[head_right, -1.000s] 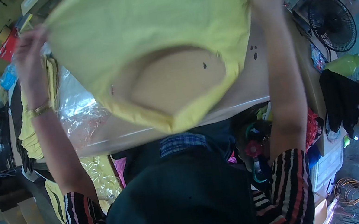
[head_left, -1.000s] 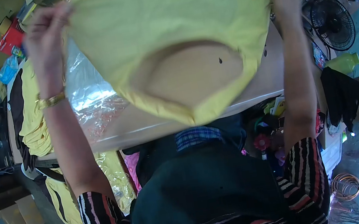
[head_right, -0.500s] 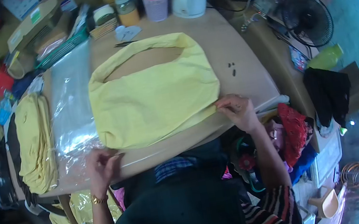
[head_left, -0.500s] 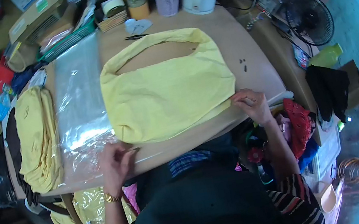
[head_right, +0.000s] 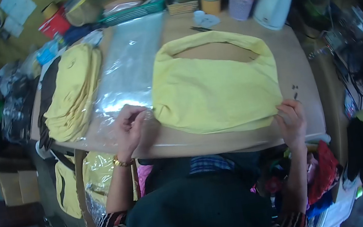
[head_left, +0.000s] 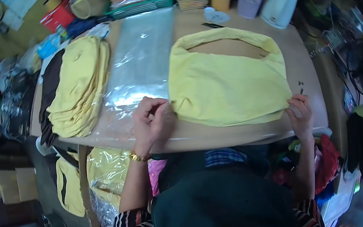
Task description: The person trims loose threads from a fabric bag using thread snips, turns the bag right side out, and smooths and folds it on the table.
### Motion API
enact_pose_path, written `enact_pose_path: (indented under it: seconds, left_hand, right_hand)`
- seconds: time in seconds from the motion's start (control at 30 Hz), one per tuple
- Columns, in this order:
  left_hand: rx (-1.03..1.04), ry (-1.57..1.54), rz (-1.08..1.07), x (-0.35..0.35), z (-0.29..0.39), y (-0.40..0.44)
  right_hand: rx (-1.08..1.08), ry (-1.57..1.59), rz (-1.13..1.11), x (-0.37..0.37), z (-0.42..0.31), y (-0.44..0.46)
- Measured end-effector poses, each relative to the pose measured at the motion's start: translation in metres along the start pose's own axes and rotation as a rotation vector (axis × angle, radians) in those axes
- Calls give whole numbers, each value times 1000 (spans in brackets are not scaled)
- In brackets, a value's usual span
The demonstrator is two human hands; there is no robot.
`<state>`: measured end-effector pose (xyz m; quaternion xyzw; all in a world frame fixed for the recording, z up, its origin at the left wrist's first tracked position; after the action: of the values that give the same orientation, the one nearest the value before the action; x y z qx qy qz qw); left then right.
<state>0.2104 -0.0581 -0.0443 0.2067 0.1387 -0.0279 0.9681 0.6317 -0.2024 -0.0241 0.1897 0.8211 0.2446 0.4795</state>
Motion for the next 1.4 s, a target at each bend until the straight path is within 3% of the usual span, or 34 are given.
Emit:
enact_pose_path:
  seconds: [0.07, 0.37, 0.47, 0.8, 0.87, 0.93, 1.0, 1.03, 1.1, 1.17, 1.23, 1.27, 1.33, 1.37, 1.4]
  left_hand:
    - [129, 127, -156, 8, 13, 3]
    - [231, 264, -421, 40, 35, 28]
    - [328, 260, -429, 38, 35, 30]
    - [335, 299, -554, 46, 48, 39]
    - [398, 263, -281, 36, 52, 45]
    - [380, 227, -216, 43, 49, 41]
    - [334, 19, 32, 44, 48, 38]
    - [338, 12, 24, 49, 42, 35]
    - [99, -12, 234, 46, 17, 32]
    - [186, 133, 209, 46, 19, 35]
    - [280, 318, 147, 50, 16, 37]
    - [290, 301, 132, 53, 13, 38]
    - [129, 86, 53, 59, 2, 41]
    - [137, 73, 40, 59, 1, 42]
    - [89, -38, -5, 59, -4, 43]
  right_hand:
    - [47, 2, -6, 1, 10, -4]
    - [-17, -7, 17, 1, 6, 3]
    - [-21, -9, 25, 1, 6, 4]
    - [91, 81, -16, 4, 19, 4]
    - [116, 125, 53, 3, 22, 5]
    - [139, 178, 122, 9, 17, 11]
    - [276, 499, 399, 14, 12, 14]
    - [272, 520, 467, 22, 14, 14]
    - [361, 616, 509, 38, 15, 11]
    - [458, 702, 559, 45, 23, 7]
    - [477, 286, 445, 42, 29, 12]
    - [485, 269, 461, 39, 36, 11]
    - [537, 473, 332, 42, 40, 15]
    - [591, 701, 431, 46, 40, 13]
    - [594, 687, 442, 39, 44, 11]
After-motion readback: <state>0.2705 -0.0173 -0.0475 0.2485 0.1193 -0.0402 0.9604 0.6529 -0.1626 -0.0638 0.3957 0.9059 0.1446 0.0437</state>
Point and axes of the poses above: each hand's wrist, its own y-axis towards the middle knuckle, its own x-axis out of the palm, z = x × y, the point moved 6 cm from there along y, towards the middle knuckle, and after that the axes turned 1 degree about -x, right-handed, at the moved point
